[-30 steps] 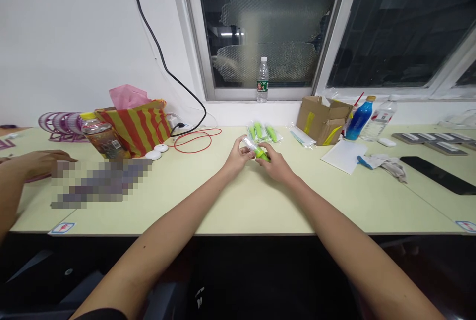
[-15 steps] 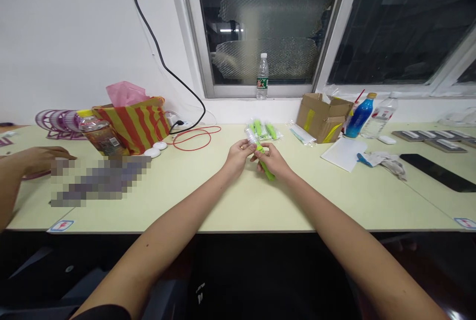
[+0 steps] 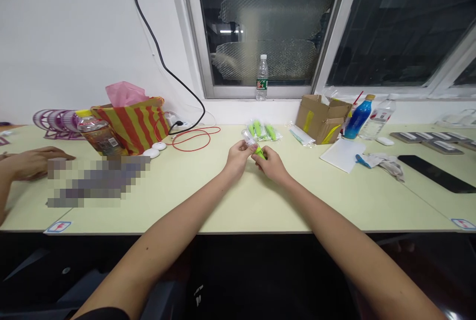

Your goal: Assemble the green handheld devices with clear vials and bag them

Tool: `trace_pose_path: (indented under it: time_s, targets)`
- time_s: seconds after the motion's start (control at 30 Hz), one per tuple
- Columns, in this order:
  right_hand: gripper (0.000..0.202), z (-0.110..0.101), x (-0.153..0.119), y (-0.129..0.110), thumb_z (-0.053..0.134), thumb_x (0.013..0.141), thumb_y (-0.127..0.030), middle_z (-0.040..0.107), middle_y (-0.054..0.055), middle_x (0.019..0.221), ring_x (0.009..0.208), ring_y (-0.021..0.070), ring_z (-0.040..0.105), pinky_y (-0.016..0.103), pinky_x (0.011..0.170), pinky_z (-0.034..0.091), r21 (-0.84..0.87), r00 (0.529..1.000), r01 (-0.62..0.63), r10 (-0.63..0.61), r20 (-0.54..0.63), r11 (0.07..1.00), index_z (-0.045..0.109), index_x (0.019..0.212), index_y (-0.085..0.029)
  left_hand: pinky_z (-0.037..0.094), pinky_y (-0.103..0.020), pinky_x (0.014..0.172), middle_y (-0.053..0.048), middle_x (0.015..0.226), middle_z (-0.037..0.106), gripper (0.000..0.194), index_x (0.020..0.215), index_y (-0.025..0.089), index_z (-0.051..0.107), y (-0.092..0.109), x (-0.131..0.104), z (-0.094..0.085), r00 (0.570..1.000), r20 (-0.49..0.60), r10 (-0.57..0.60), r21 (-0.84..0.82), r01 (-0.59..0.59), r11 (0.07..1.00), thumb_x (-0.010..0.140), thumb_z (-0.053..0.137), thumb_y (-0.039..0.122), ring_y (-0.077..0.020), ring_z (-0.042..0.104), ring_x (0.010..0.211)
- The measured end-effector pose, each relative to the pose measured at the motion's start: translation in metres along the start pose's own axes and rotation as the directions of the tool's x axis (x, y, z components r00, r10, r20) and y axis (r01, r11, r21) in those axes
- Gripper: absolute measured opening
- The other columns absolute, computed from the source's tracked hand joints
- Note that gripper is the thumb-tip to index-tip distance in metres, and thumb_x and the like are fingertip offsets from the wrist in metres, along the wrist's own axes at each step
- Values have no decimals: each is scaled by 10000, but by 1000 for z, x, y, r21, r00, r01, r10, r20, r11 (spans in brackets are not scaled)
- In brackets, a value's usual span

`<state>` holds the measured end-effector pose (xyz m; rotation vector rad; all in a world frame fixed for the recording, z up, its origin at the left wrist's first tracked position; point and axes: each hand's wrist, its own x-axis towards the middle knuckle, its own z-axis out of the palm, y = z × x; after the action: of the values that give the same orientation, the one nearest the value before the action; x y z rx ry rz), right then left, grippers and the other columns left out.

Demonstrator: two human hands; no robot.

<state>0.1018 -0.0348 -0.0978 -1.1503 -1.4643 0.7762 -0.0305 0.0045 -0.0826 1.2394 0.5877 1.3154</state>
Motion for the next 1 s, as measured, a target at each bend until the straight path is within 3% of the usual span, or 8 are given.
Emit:
trace_pose_path:
  time_s: [0.17,0.27,0.4,0.53,0.83,1.0]
  targets:
    - [440,-3,0,-8,604,815,-626,599,-2,657,445,100,489,234,397,358,310,977,-120,57,205,943,503,814,-198,471,-310,742,-89,847,696,436,929,105,664,8,2,-2,995,79,-65,-138,75,988,650,850,384,-170,632,775]
    - [458,-3,-1,-13,596,811,-647,584,-10,640,435,94,477,233,398,367,386,966,-137,38,255,912,522,828,-195,484,-329,784,-125,954,710,404,958,104,681,15,0,-1,984,160,-83,-184,112,977,678,836,352,-196,650,844]
    - [411,-1,-2,-14,679,773,-580,533,-56,567,411,103,476,235,393,372,245,995,-25,1,96,969,510,847,-213,503,-332,600,-120,1000,695,469,1119,147,652,18,-6,4,959,263,-103,-177,153,972,768,749,441,-200,646,727]
    - [380,0,-4,-12,695,774,-524,542,-59,573,419,103,501,235,418,371,49,998,47,-45,-36,998,468,771,-219,479,-297,497,-58,827,664,575,1181,149,613,15,-9,9,981,175,-82,-134,106,985,735,773,474,-162,602,600]
    - [365,-1,-2,-9,611,844,-538,565,-38,603,427,100,489,242,440,368,32,997,75,-75,18,997,478,757,-209,498,-280,628,-52,811,661,473,950,108,623,5,2,-1,998,53,-41,-186,50,981,626,877,340,-153,629,711]
    - [386,-3,-2,-10,617,839,-564,549,-37,603,418,95,474,240,419,358,76,996,82,-85,35,994,496,768,-204,492,-307,638,-92,942,682,447,1008,123,639,6,3,-4,980,190,-61,-187,97,978,698,823,387,-169,626,731]
